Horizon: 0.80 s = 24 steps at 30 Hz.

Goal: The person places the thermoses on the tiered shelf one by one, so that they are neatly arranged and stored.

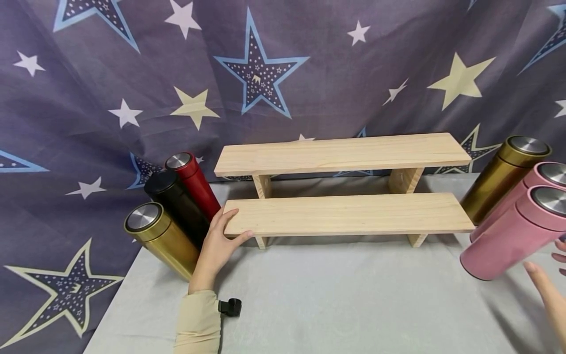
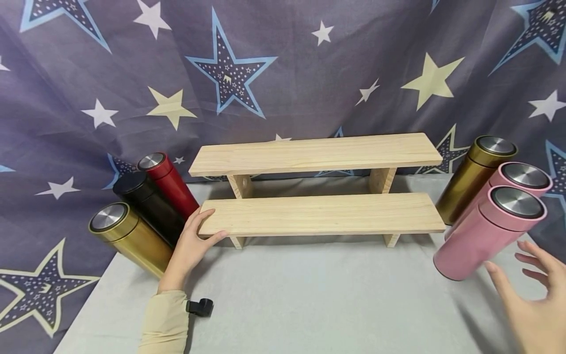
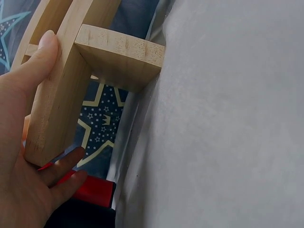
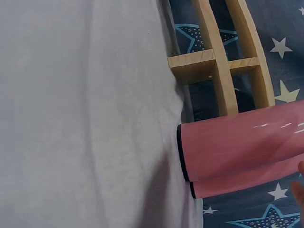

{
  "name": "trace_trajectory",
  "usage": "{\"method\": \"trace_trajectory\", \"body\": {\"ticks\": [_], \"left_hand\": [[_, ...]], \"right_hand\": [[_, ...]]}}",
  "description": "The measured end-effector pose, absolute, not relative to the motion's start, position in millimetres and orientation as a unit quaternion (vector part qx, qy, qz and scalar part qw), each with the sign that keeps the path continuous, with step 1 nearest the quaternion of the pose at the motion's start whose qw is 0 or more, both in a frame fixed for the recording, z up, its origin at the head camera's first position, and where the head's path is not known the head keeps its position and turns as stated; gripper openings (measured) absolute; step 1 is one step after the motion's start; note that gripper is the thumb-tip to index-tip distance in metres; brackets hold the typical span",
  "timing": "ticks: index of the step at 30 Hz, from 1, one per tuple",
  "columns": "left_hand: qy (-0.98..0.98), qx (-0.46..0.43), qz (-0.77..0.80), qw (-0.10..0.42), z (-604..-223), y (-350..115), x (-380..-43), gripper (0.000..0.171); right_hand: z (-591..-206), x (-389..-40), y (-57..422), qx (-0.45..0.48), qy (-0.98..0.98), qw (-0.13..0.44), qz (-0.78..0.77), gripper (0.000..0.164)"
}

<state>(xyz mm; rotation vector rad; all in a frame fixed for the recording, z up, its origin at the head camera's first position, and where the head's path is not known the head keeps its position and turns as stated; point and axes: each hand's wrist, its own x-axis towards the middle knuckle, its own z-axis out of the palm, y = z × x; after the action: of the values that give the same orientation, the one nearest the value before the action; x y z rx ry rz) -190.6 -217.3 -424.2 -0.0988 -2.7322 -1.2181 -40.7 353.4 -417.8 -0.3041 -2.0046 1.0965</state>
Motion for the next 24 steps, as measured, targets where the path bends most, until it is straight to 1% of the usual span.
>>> {"method": "trace_trajectory", "body": {"ticks": [7, 13, 18, 24], "left_hand": [[-0.909, -0.035, -0.407, 0.077, -425, -218, -191, 0.079], [-0.91, -0.033, -0.407, 0.074, -424, -218, -190, 0.079], [-0.91, -0.033, -0.407, 0.074, -424, -218, -190, 0.078], [-0.91, -0.033, -0.407, 0.075, -424, -218, -189, 0.078]], "right_hand": [[-411, -47, 349, -0.152, -0.799, 0.377, 0.443, 0.06], [-413, -53, 349, -0.15, -0.786, 0.372, 0.471, 0.064], [-418, -61, 353, -0.136, -0.794, 0.36, 0.47, 0.062], [-424, -67, 355, -0.145, -0.789, 0.348, 0.486, 0.063]]}}
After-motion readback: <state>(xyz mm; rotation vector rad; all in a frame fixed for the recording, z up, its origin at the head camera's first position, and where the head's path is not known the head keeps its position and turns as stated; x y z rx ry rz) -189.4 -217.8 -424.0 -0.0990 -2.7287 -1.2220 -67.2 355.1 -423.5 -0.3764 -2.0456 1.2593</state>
